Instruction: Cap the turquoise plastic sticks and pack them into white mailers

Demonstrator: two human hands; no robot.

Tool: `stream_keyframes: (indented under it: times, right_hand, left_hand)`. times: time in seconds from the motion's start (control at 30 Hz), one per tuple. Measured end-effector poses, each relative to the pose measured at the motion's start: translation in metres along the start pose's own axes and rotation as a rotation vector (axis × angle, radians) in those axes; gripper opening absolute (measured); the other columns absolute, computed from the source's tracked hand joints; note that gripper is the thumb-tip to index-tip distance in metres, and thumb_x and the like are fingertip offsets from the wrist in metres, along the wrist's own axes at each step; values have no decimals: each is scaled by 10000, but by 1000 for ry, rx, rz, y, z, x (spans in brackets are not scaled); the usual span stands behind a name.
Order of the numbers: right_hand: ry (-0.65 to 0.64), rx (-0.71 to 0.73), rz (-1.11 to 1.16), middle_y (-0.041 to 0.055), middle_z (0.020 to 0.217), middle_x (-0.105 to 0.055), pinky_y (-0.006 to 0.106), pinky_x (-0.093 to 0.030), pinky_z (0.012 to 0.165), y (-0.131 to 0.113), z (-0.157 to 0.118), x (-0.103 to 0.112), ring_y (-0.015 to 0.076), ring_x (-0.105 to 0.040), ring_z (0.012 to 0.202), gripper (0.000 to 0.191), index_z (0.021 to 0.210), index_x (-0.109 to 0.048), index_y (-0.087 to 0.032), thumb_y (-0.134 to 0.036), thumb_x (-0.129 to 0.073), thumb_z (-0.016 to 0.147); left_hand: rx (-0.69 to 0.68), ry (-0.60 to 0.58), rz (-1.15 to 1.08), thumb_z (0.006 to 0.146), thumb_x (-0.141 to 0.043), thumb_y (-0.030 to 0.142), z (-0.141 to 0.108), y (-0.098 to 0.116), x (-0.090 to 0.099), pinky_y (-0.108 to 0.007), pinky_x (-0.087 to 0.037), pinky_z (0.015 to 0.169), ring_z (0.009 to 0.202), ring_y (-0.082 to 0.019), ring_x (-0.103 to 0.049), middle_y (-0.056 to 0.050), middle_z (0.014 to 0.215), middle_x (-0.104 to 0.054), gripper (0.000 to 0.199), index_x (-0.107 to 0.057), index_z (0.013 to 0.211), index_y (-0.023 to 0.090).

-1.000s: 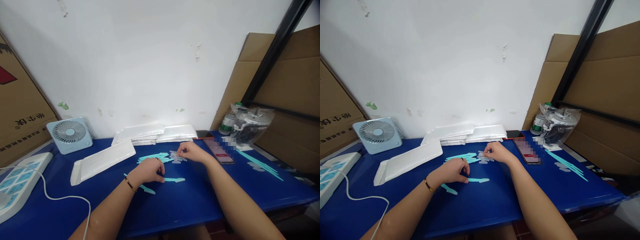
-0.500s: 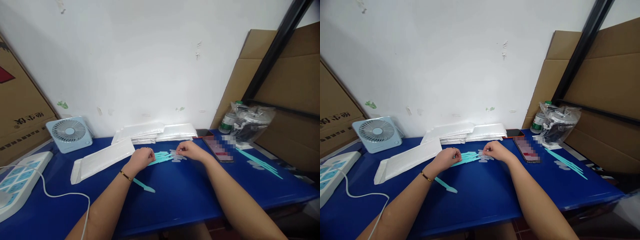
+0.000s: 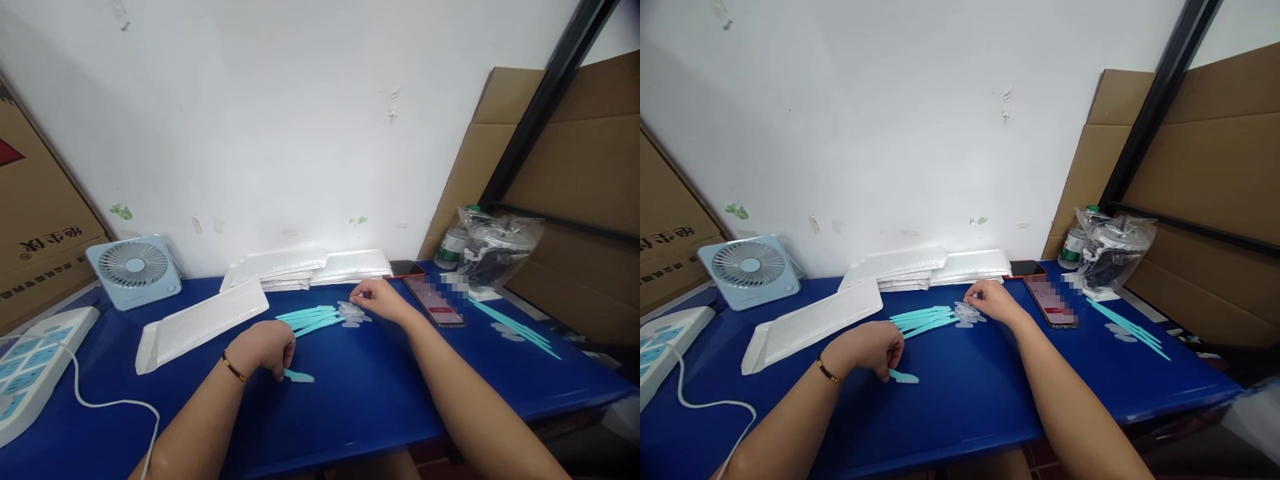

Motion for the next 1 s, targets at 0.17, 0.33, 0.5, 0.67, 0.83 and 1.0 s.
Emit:
stream_keyframes:
  times: [0.17,0.33,0.5,0.67,0.83,1.0]
  right_hand:
    - [-39,28,60,47,765,-686,239,-391,553,-6,-1,-5,135,-540,617,250,820,-724,-171,-364,-573,776]
    - [-165,69,193,52,793,-694,239,-413,580,-23,-5,-22,149,-574,664,291,892,-723,-169,-402,-583,786]
    - [-271,108,192,24,752,-683,226,-398,572,-35,-8,-38,133,-555,636,253,849,-724,-184,-395,-609,770]
    - [-185,43,311,40,703,-672,229,-405,535,-15,-2,-28,129,-552,594,287,843,-721,-149,-407,-634,751]
    - [7,-43,534,61,746,-686,243,-431,540,6,3,-13,138,-569,619,346,915,-720,-144,-413,-695,698]
    - [22,-61,632,58,720,-682,243,-439,521,2,2,-19,138,-582,601,348,884,-718,-138,-401,-735,655]
  left_hand:
    - [-128,122,-165,619,-658,265,7,4,4,-224,-357,510,594,-141,-549,9,702,-657,119,-678,728,222]
    - [-215,351,-259,771,-533,358,17,9,11,-221,-364,546,619,-132,-544,-2,726,-639,194,-644,812,205]
    - [-247,419,-314,808,-487,366,22,15,11,-225,-386,591,661,-139,-565,-8,747,-643,220,-620,845,195]
    - [-170,415,-434,829,-448,416,25,5,10,-229,-399,572,606,-134,-585,2,711,-629,264,-575,887,193]
    - [-115,476,-509,873,-345,496,31,-7,11,-227,-395,553,604,-125,-552,7,736,-580,361,-533,969,203]
    - [-138,513,-386,878,-301,550,31,-6,13,-245,-371,588,630,-138,-480,14,694,-506,427,-521,857,185]
Point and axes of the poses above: each hand's wrist, its own z-axis towards the middle knuckle, its own x-axis out of the back of the hand, y = z × x, the point moved 5 cm from there along z, towards the middle knuckle
